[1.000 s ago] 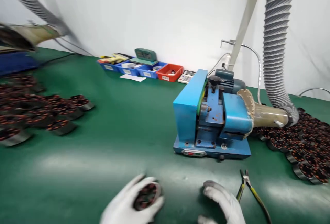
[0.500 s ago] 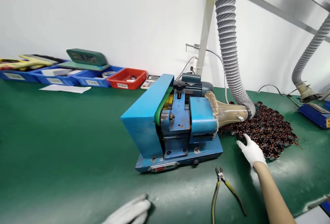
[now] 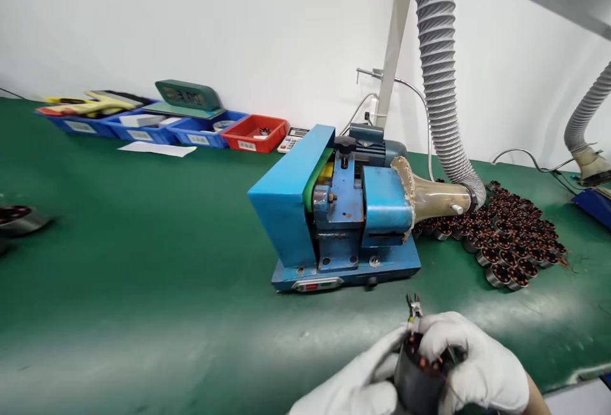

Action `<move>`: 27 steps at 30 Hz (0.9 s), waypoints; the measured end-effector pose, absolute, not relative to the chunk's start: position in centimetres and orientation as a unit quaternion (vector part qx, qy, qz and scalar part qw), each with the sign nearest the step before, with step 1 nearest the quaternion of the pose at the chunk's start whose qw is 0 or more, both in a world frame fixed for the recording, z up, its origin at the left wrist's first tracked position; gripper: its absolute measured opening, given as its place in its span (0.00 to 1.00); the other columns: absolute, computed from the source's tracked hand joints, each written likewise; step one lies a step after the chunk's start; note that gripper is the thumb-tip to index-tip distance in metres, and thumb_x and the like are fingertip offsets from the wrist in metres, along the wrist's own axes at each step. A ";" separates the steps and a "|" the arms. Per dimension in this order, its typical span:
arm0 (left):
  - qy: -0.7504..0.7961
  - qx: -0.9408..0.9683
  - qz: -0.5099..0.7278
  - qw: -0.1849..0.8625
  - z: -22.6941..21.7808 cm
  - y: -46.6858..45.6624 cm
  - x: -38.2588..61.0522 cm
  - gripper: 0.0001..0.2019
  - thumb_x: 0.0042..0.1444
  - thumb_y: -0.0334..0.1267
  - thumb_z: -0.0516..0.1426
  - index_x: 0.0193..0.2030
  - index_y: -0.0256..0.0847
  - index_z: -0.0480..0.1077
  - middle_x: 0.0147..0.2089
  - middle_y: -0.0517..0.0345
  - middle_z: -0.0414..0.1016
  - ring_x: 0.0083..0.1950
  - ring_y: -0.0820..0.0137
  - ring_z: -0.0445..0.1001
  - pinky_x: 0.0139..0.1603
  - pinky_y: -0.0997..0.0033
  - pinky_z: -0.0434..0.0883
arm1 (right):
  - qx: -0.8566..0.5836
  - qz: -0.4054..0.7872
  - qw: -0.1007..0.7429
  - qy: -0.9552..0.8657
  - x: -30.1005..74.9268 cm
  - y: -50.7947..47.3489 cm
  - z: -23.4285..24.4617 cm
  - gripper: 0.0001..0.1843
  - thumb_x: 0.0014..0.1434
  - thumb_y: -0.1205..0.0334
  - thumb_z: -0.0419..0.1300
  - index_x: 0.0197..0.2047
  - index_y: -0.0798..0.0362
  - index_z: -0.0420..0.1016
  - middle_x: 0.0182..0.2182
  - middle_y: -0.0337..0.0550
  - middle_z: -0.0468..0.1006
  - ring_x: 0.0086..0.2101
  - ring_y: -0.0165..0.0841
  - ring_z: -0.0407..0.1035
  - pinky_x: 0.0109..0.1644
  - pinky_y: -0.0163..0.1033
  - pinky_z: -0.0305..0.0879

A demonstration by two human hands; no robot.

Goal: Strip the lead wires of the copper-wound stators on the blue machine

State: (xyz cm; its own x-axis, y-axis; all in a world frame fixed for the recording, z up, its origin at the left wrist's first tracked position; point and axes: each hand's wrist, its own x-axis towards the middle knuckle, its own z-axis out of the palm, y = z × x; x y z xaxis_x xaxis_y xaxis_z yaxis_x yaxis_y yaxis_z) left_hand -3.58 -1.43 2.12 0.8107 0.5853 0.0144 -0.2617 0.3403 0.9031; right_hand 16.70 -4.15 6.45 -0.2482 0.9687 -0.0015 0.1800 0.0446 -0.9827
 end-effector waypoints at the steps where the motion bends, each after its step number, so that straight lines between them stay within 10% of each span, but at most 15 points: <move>1: 0.166 0.509 0.282 0.796 3.7 -1.4 -2.8 0.25 0.48 0.56 0.61 0.51 0.49 0.73 0.44 0.53 0.78 0.48 0.57 0.78 0.53 0.51 0.70 | -0.428 0.545 0.368 -0.620 16.3 -4.1 7.1 0.17 0.39 0.45 0.72 0.26 0.50 0.82 0.26 0.40 0.78 0.29 0.36 0.71 0.37 0.40 0.67; 5: 0.200 0.426 0.340 0.814 5.2 -2.6 -1.4 0.29 0.45 0.55 0.64 0.53 0.49 0.69 0.46 0.54 0.76 0.50 0.58 0.76 0.54 0.55 0.70 | -0.445 0.603 0.421 -0.511 15.6 -4.1 6.9 0.17 0.37 0.60 0.75 0.35 0.49 0.83 0.29 0.40 0.81 0.29 0.36 0.73 0.36 0.39 0.70; 9: 0.351 0.470 0.440 0.680 3.0 -4.3 -1.5 0.30 0.45 0.35 0.64 0.56 0.51 0.62 0.49 0.52 0.71 0.37 0.66 0.78 0.30 0.69 0.77 | -0.491 0.587 0.524 -0.373 14.2 -5.1 4.5 0.26 0.35 0.56 0.76 0.41 0.50 0.82 0.30 0.46 0.82 0.33 0.42 0.77 0.39 0.44 0.73; 15: 0.360 0.658 0.476 0.459 3.7 -4.4 -1.5 0.31 0.45 0.25 0.56 0.56 0.52 0.61 0.51 0.53 0.67 0.51 0.62 0.74 0.51 0.62 0.74 | -0.488 0.487 0.605 -0.399 11.9 -4.9 3.8 0.06 0.46 0.57 0.70 0.26 0.49 0.84 0.27 0.46 0.82 0.31 0.40 0.76 0.36 0.40 0.74; 23: 0.310 0.696 0.544 0.352 3.0 -4.4 -1.1 0.29 0.45 0.24 0.57 0.53 0.49 0.55 0.41 0.57 0.59 0.41 0.68 0.68 0.42 0.69 0.72 | -0.413 0.511 0.730 -0.187 13.7 -3.2 6.8 0.09 0.43 0.54 0.73 0.26 0.47 0.81 0.20 0.36 0.77 0.21 0.27 0.68 0.26 0.31 0.69; 27: 0.350 0.702 0.548 0.289 2.8 -4.0 -0.8 0.27 0.47 0.27 0.58 0.53 0.47 0.56 0.42 0.56 0.62 0.43 0.66 0.71 0.43 0.68 0.73 | -0.454 0.539 0.630 -0.325 12.5 -3.4 6.6 0.12 0.41 0.55 0.73 0.30 0.50 0.84 0.25 0.44 0.82 0.26 0.35 0.74 0.31 0.37 0.72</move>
State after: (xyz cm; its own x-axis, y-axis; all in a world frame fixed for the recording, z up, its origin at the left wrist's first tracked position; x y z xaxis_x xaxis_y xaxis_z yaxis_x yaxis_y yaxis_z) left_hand -0.85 -3.97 2.78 0.1531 0.8093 0.5672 0.1745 -0.5870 0.7905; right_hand 12.50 -3.37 6.57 0.2076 0.9749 -0.0802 -0.3848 0.0060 -0.9230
